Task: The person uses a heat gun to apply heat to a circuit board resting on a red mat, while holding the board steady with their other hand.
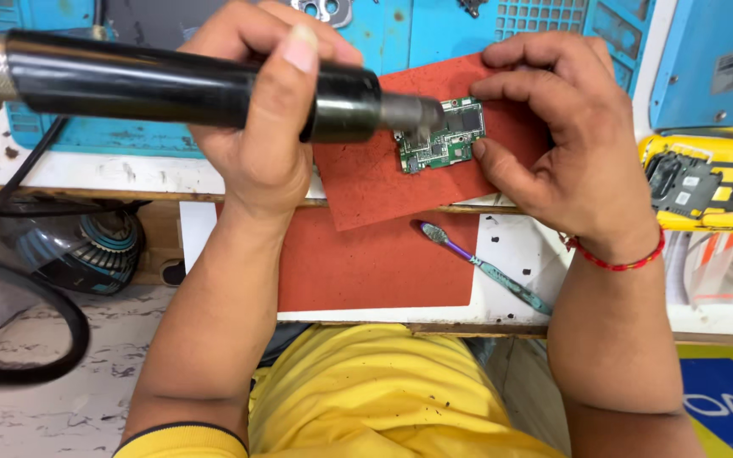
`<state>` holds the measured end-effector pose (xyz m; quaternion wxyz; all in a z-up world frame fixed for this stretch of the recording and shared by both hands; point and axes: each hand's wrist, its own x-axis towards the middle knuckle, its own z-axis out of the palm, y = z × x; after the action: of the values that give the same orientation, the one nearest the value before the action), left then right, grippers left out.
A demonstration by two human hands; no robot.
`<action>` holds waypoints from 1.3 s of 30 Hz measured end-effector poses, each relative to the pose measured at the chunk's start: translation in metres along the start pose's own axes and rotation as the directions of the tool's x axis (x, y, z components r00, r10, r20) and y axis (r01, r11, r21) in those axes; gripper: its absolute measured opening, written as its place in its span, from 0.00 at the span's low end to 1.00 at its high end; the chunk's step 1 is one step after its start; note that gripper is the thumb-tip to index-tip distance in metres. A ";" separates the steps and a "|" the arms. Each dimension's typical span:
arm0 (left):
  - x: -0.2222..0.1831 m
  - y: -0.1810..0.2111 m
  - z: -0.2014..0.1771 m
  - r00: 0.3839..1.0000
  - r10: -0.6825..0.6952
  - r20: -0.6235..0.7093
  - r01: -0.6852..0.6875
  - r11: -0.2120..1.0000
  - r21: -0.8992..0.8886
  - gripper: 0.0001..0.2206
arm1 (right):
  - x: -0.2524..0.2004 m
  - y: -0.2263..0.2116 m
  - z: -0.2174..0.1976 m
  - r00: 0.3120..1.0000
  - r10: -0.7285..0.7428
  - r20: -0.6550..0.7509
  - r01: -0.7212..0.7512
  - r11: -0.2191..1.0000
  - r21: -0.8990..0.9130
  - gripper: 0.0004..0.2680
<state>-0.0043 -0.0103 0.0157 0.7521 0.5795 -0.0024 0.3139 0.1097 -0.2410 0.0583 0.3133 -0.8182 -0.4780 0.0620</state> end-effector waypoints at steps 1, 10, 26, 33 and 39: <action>-0.001 0.000 0.000 1.000 0.012 0.009 -0.012 1.000 0.018 0.10 | -0.001 -0.002 0.000 1.000 0.015 0.005 -0.015 1.000 0.002 0.13; -0.003 0.004 -0.001 0.998 0.023 0.054 -0.028 0.995 0.100 0.10 | 0.001 0.002 0.001 1.000 -0.006 -0.011 0.007 1.000 0.029 0.13; -0.003 0.004 0.003 0.999 -0.024 -0.035 0.026 0.997 0.066 0.12 | 0.004 0.000 -0.002 1.000 -0.014 -0.015 0.014 1.000 -0.002 0.15; 0.001 0.005 0.007 1.000 0.001 -0.014 0.000 0.997 0.073 0.10 | 0.004 0.001 -0.001 0.999 -0.014 -0.029 0.014 1.000 0.017 0.15; -0.005 -0.002 -0.001 1.000 0.004 -0.017 -0.003 0.998 0.056 0.10 | 0.002 -0.002 0.003 1.000 -0.014 -0.021 0.013 1.000 -0.021 0.13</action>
<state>-0.0075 -0.0119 0.0116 0.7350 0.5977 0.0121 0.3201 0.1077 -0.2376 0.0579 0.3103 -0.8188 -0.4808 0.0463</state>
